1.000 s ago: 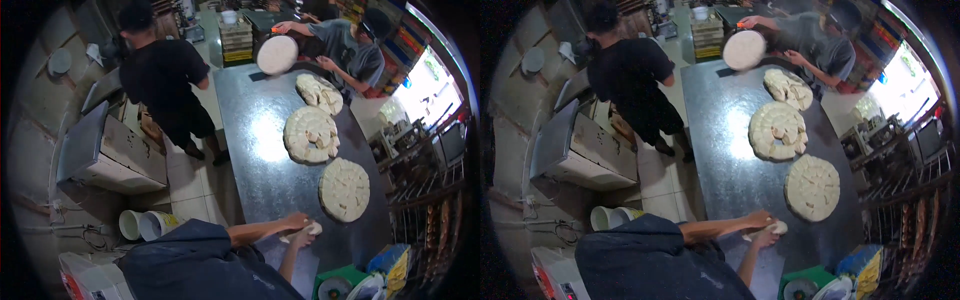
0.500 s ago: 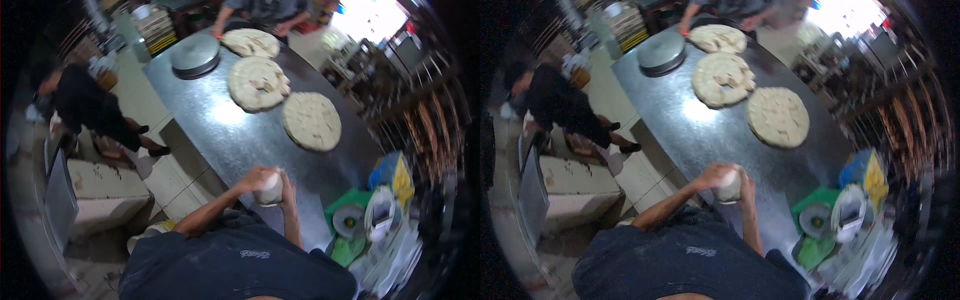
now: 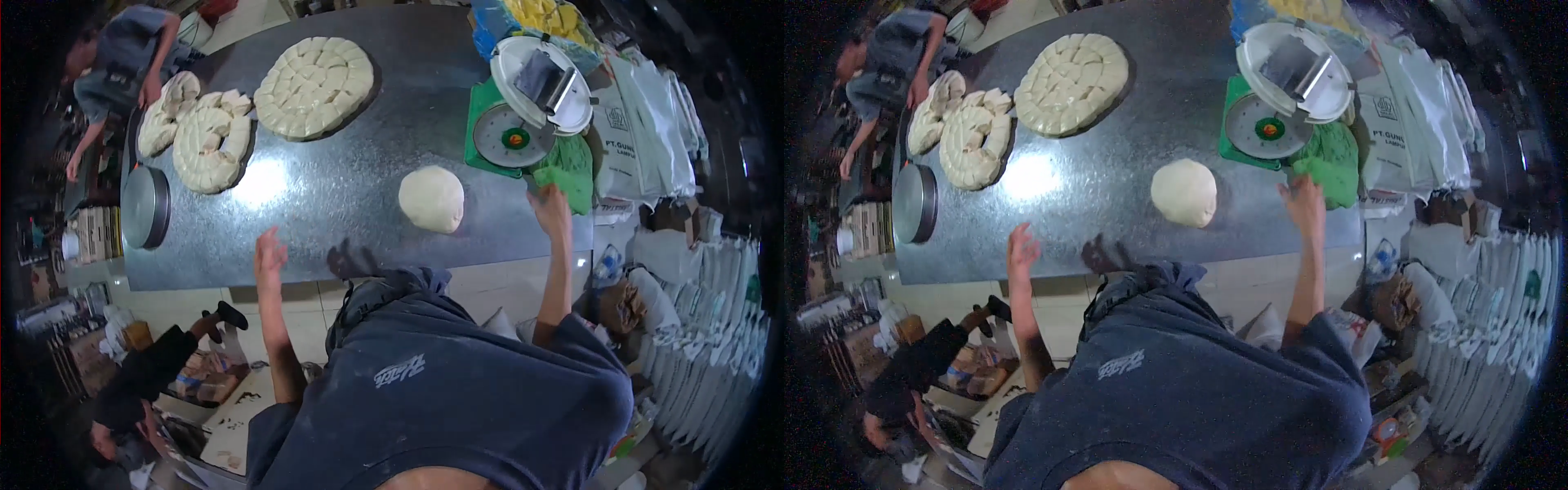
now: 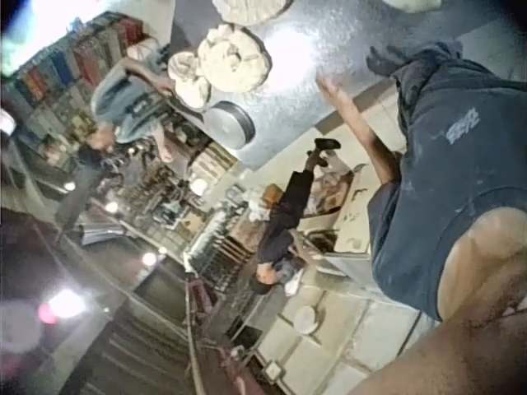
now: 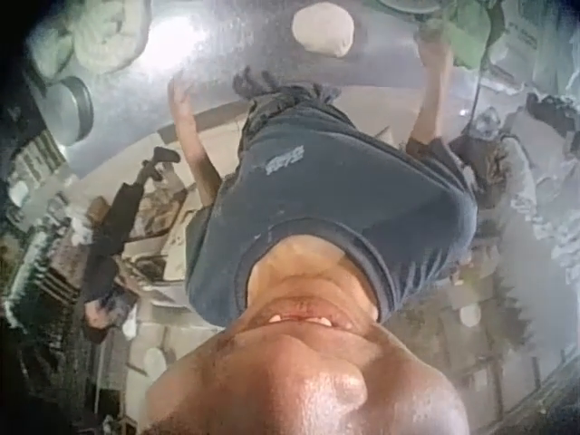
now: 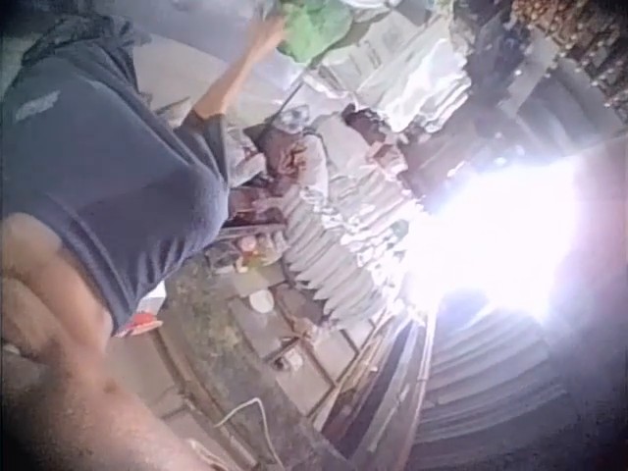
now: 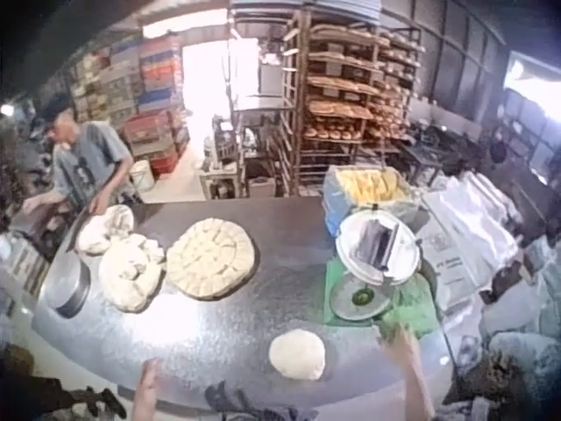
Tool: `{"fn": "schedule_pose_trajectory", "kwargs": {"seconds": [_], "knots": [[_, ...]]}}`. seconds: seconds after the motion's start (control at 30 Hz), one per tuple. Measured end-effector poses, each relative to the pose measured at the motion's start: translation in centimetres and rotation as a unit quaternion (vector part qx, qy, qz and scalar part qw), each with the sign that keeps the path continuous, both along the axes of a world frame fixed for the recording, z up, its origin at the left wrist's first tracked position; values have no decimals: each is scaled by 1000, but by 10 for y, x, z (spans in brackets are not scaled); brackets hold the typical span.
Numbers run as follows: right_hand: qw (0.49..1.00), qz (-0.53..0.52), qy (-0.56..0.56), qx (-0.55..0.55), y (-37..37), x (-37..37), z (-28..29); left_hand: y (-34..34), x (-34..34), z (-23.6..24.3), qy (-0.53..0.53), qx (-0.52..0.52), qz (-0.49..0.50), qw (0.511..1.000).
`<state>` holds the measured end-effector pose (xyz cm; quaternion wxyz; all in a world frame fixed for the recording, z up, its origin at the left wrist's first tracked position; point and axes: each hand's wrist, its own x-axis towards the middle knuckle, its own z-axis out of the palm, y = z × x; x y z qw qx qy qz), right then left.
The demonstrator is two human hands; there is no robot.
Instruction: The recorder uses an industrial mixer to combine ingredients for dough and then shapes the dough into balls on a workbench.
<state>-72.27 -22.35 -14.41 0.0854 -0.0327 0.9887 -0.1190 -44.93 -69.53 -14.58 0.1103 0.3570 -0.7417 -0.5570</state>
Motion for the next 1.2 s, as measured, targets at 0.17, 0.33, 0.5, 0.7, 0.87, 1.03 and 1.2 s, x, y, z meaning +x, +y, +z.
{"fn": "schedule_pose_trajectory", "kwargs": {"seconds": [0.17,0.33,0.5,0.7,0.87,1.03,1.2], "knots": [[936,-183,-36,-297,-57,53,-74,18,-12,-33,-67,162,-10,985],[922,-181,-72,-334,-188,57,-80,98,-111,-20,-31,-15,-186,982],[897,62,-149,-411,-198,58,25,129,-159,-33,220,95,-310,920],[832,-81,43,-547,-110,-4,46,186,-167,-5,67,292,-68,952],[895,-105,-96,-422,-59,25,28,196,-129,-102,26,208,-159,965],[977,48,30,-205,-103,55,-23,185,-109,-119,-41,-65,-151,986],[916,368,143,-73,-182,36,-90,192,-109,-80,67,61,-16,996]]}}
